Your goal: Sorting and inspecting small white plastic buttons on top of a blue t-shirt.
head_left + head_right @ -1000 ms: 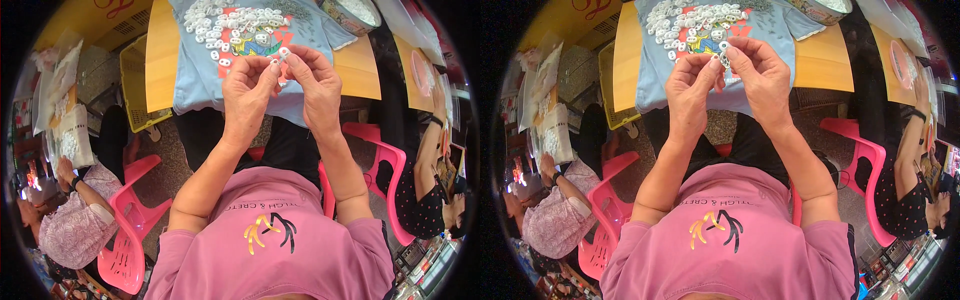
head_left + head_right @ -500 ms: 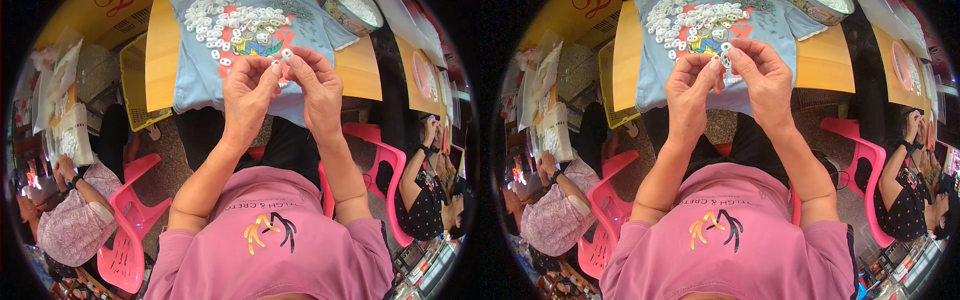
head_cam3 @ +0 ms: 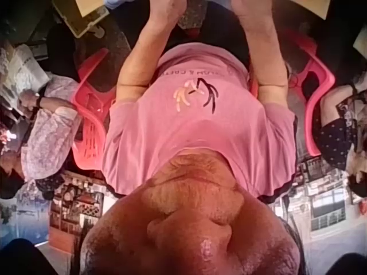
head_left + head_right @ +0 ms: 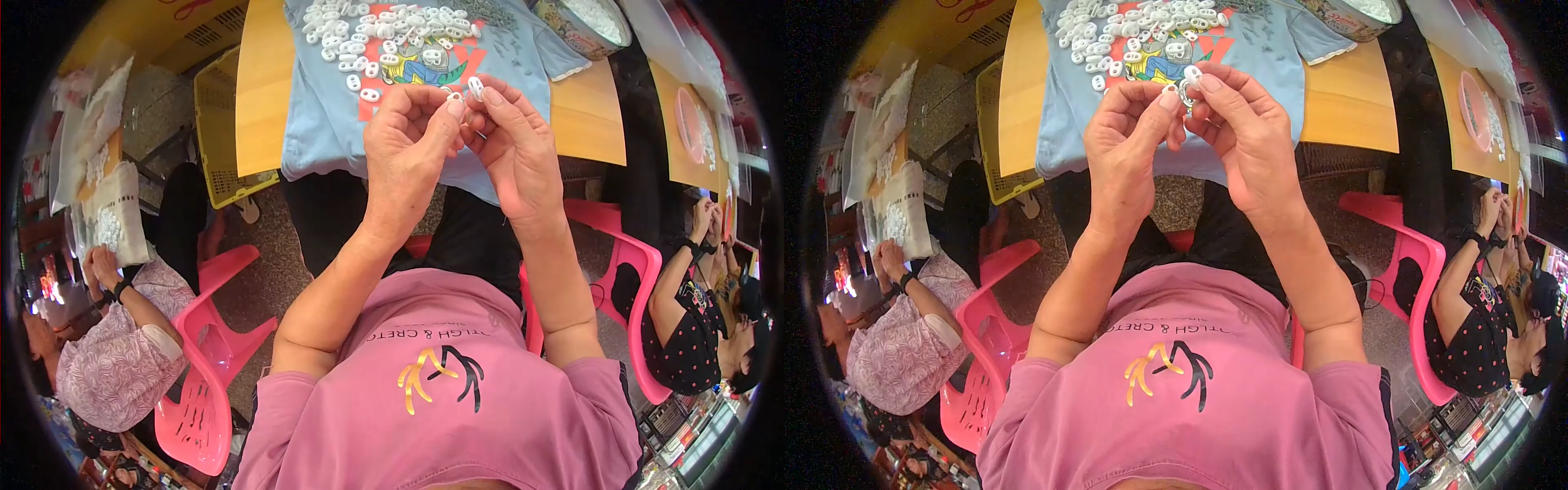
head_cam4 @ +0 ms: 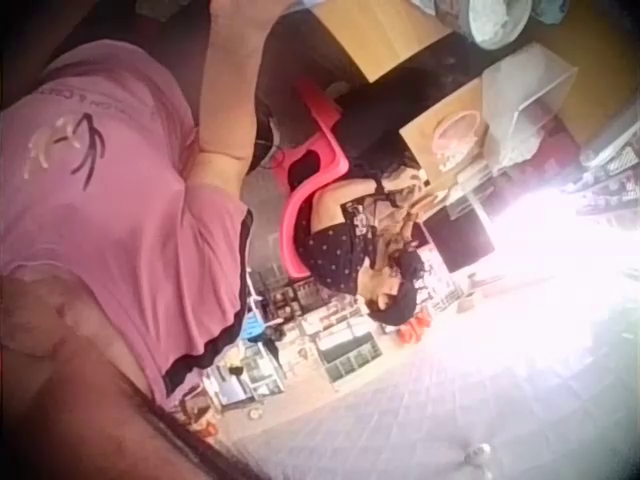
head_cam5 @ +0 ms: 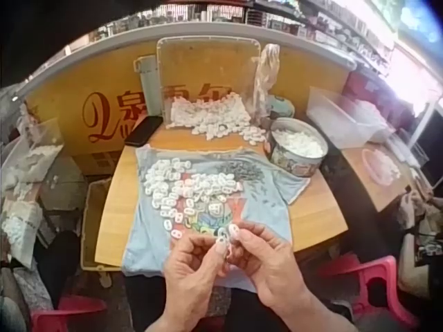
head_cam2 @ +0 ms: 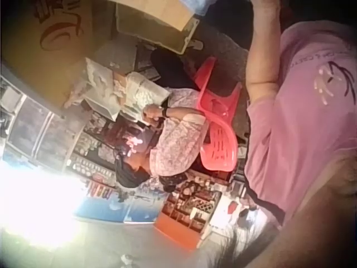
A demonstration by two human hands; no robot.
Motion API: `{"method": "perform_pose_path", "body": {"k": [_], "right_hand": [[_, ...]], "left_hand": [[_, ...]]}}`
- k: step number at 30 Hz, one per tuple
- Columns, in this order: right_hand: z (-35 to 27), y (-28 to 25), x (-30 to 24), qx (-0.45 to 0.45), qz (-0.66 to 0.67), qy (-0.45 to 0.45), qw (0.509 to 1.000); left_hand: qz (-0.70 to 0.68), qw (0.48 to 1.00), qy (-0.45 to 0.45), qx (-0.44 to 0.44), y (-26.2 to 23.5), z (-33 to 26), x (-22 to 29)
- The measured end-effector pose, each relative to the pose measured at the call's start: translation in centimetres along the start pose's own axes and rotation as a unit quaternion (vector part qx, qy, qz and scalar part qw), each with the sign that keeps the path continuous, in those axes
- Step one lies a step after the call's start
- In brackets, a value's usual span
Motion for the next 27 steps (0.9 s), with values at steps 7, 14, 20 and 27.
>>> {"method": "perform_pose_path", "body": {"k": [7,14,20,27], "right_hand": [[-0.1,0.1,0.1,-0.01,0.002,0.004,1.0],[-0.2,0.1,-0.6,-0.002,-0.062,-0.062,0.996],[-0.6,0.5,-2.0,-0.002,-0.174,-0.171,0.97],[-0.9,0.6,-2.3,-0.013,-0.232,-0.188,0.954]], "left_hand": [[-0.005,1.0,-0.002,0.0,0.1,-0.1,0.1],[0.01,1.0,0.001,0.009,0.0,0.0,0.1],[0.004,1.0,0.005,0.013,-0.1,-0.1,0.1],[0.003,1.0,0.006,0.003,-0.2,-0.2,0.0]]}}
Point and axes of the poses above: each hand's wrist, its own z-axis towards the middle knuckle, its own y-axis out of the palm, x = y × z, the point moved 8 cm from there along z, towards the middle knuckle, and after that the axes turned 8 degrees about -y, right-handed, at the moved point
